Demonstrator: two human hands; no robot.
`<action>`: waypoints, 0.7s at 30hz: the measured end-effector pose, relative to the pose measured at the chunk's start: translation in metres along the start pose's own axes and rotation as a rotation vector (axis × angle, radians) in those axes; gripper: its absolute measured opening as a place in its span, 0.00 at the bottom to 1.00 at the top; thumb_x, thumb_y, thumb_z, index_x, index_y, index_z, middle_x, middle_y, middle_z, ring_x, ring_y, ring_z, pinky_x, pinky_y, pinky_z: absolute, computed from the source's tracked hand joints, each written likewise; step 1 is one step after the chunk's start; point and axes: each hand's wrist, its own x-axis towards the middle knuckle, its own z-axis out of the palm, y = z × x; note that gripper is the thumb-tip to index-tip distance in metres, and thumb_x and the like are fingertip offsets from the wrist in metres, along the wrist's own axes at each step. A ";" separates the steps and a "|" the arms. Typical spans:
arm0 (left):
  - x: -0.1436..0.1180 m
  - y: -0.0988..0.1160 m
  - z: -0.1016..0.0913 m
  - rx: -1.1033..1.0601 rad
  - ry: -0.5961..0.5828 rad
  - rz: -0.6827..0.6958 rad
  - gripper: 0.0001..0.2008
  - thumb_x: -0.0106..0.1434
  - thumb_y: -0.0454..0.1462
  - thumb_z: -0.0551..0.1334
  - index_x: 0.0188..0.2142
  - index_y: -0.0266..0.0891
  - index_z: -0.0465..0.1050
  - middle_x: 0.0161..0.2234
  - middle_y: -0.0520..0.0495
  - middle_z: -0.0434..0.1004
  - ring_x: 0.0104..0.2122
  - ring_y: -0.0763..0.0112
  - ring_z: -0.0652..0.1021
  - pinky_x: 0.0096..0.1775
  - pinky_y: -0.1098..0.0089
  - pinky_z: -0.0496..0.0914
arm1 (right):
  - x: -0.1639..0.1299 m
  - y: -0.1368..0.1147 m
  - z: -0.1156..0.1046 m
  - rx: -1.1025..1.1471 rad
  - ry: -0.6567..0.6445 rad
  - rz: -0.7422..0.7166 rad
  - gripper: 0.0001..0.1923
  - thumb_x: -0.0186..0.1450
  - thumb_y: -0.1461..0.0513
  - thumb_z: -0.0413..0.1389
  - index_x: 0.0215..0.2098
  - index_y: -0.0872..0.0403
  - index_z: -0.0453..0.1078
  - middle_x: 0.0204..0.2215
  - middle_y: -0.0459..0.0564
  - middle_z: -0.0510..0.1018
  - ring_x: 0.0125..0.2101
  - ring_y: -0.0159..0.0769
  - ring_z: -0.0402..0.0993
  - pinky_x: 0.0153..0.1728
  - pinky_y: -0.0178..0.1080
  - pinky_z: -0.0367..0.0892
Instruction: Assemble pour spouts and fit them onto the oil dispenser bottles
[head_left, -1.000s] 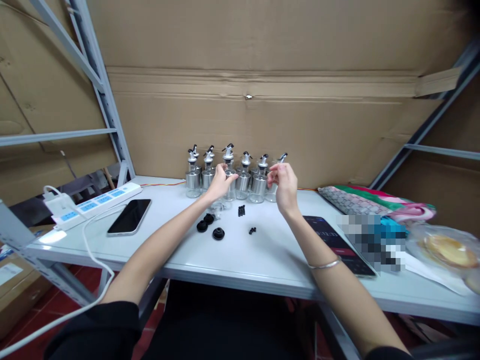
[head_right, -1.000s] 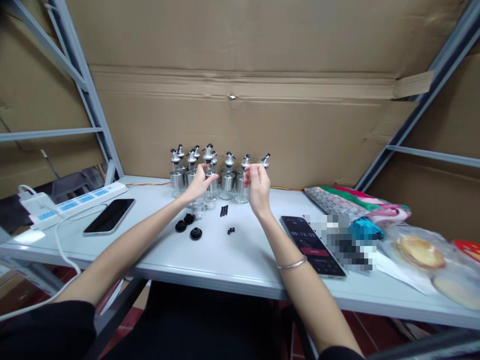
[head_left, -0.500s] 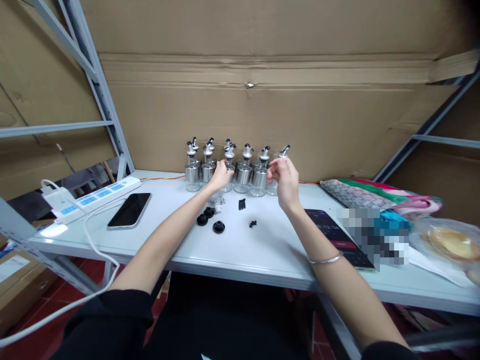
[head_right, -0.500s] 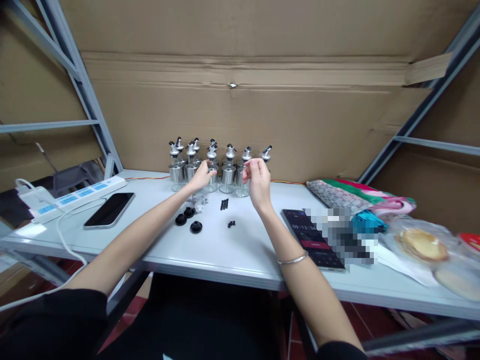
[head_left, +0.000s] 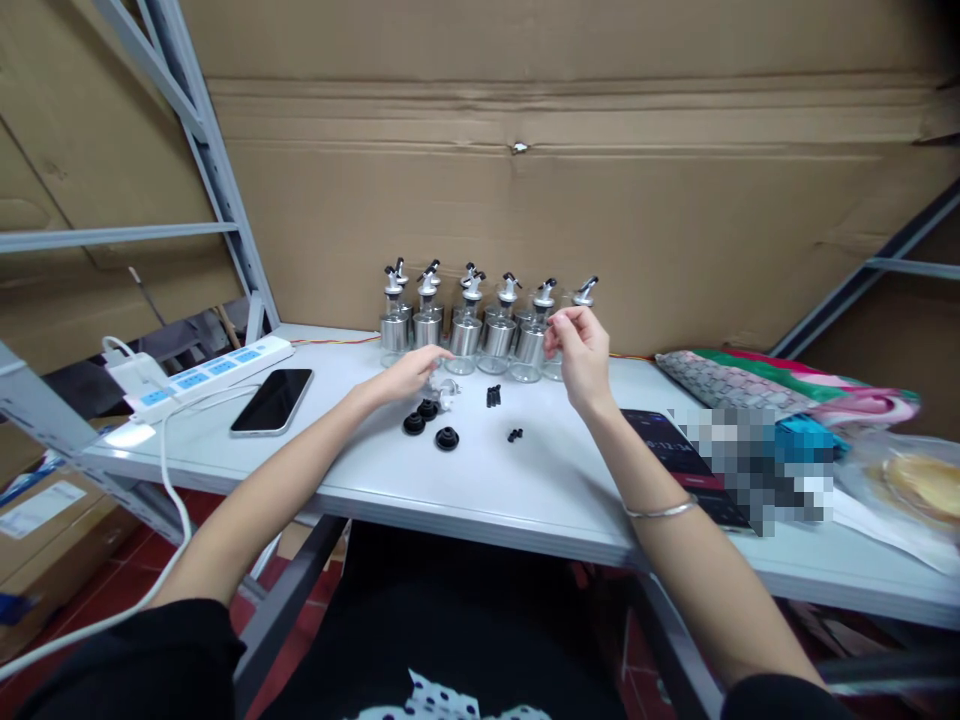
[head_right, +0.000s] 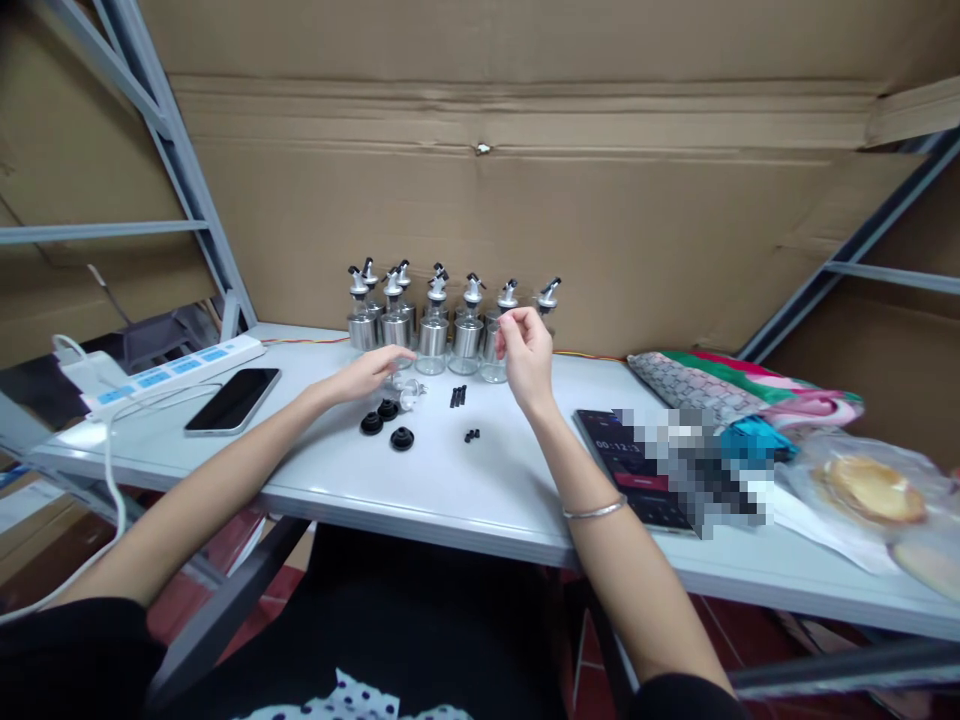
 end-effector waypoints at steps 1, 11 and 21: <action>-0.005 -0.004 -0.002 0.023 -0.033 -0.025 0.19 0.62 0.31 0.46 0.49 0.35 0.67 0.50 0.41 0.71 0.51 0.63 0.71 0.54 0.61 0.64 | -0.001 0.000 0.000 -0.013 -0.007 -0.008 0.12 0.61 0.54 0.53 0.26 0.51 0.59 0.16 0.39 0.62 0.17 0.26 0.57 0.20 0.34 0.56; -0.008 -0.016 0.006 0.058 -0.112 -0.119 0.19 0.62 0.36 0.53 0.52 0.34 0.64 0.53 0.38 0.68 0.50 0.62 0.71 0.53 0.62 0.63 | -0.001 -0.004 0.001 0.051 -0.080 0.087 0.09 0.58 0.57 0.55 0.25 0.52 0.62 0.14 0.38 0.63 0.16 0.25 0.57 0.20 0.33 0.56; -0.011 0.009 0.005 -0.058 -0.211 -0.058 0.23 0.59 0.48 0.58 0.51 0.39 0.68 0.51 0.43 0.67 0.52 0.62 0.69 0.55 0.64 0.60 | 0.002 0.001 -0.002 0.102 -0.103 0.207 0.09 0.56 0.56 0.56 0.25 0.53 0.62 0.15 0.38 0.63 0.16 0.24 0.58 0.20 0.32 0.57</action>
